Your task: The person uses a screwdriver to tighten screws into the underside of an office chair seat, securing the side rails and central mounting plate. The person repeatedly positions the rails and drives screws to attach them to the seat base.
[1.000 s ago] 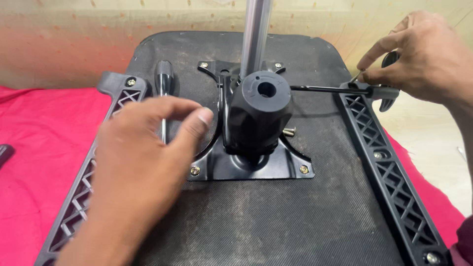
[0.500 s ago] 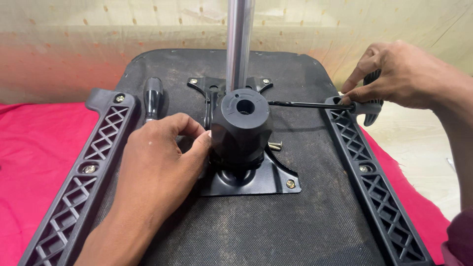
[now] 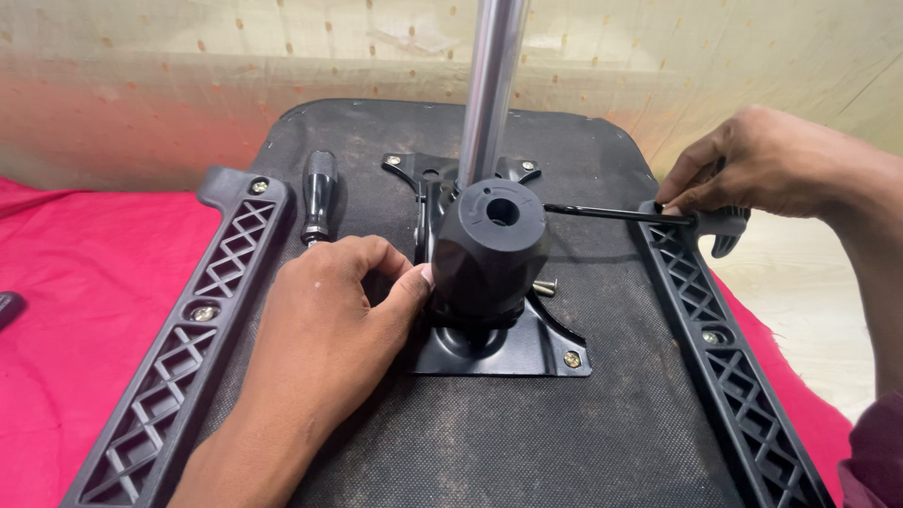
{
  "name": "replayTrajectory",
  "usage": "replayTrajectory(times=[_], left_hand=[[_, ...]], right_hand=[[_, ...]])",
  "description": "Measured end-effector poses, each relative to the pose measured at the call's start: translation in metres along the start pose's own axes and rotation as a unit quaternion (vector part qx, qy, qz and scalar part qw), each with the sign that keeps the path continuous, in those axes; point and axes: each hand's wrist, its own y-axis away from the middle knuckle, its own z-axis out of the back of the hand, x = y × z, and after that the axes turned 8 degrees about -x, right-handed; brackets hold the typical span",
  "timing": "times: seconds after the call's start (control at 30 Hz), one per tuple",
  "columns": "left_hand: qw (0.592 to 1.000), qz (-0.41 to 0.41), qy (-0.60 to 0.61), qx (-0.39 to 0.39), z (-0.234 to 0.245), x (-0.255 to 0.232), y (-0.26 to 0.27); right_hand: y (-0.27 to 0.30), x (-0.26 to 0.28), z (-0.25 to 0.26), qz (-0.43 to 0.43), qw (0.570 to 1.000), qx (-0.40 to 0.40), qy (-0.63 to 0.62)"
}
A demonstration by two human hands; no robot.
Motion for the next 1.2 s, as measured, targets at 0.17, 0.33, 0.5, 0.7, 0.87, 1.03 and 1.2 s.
replayTrajectory(times=[0.17,0.33,0.5,0.7,0.87,1.03,1.2], left_hand=[[1.000,-0.026,0.007,-0.004,0.001,0.003,0.001],[1.000,-0.024,0.013,-0.008,-0.001,0.007,0.001],[0.997,-0.073,0.014,-0.034,-0.003,0.012,0.000],[0.999,-0.039,0.016,-0.013,-0.005,0.014,0.000],[0.996,-0.084,0.018,-0.039,-0.007,0.014,0.000],[0.998,-0.058,0.024,-0.025,-0.006,0.013,0.000],[0.998,-0.049,0.026,-0.023,-0.005,0.011,0.000]], right_hand=[[-0.003,-0.003,-0.001,0.013,1.000,-0.009,0.007],[-0.011,-0.012,-0.002,0.031,0.999,0.012,0.042],[-0.018,-0.018,-0.007,0.016,0.999,0.032,-0.034],[-0.023,-0.018,-0.008,0.014,0.998,0.030,0.053],[-0.027,-0.021,-0.010,0.016,0.997,0.032,0.067],[-0.034,-0.027,-0.017,0.015,0.999,0.015,0.045],[-0.040,-0.038,-0.021,0.014,1.000,0.015,0.004]])
